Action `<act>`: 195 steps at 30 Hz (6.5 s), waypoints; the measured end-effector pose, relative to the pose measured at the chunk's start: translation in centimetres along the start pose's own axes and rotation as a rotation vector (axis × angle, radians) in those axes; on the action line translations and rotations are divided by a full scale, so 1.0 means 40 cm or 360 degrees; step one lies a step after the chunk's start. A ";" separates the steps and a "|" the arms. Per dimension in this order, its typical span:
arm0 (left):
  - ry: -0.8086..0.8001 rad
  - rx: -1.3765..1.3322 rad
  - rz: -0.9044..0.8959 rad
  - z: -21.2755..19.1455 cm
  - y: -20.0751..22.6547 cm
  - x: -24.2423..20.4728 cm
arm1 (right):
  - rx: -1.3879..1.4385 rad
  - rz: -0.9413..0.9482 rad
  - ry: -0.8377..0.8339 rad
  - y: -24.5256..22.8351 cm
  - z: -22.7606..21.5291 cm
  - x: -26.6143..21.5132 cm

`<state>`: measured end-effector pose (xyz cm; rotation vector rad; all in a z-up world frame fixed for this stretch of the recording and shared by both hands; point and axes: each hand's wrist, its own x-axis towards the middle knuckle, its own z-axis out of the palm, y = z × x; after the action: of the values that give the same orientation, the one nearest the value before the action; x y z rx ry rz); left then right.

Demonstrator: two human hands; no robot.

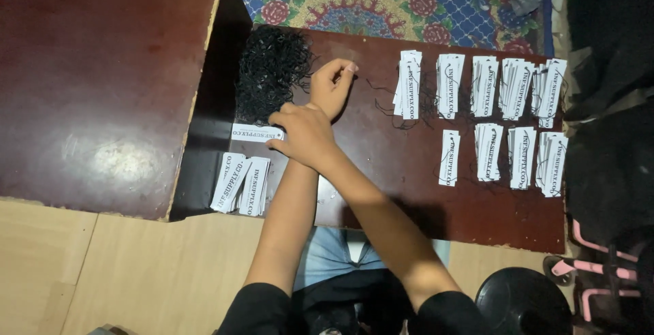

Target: Manually attaching black elastic bands to white paper labels on a wooden table.

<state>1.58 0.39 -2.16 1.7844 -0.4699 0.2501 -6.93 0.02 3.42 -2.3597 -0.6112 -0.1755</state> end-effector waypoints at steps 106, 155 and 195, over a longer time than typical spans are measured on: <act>-0.0146 -0.0325 0.0104 -0.020 0.073 0.003 | 0.1501 0.0443 0.1072 0.261 -0.156 -0.140; -0.0332 -0.0590 -0.0004 0.012 0.101 -0.033 | 0.0492 0.0464 0.1396 0.230 -0.189 -0.156; 0.0391 -0.0492 -0.0060 0.025 0.074 -0.012 | -0.0030 0.0282 0.1139 0.158 -0.171 -0.155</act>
<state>-0.25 -1.11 -0.03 1.4372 -0.2815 0.3463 -9.14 -10.94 3.12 -2.1422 -0.0518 -0.8931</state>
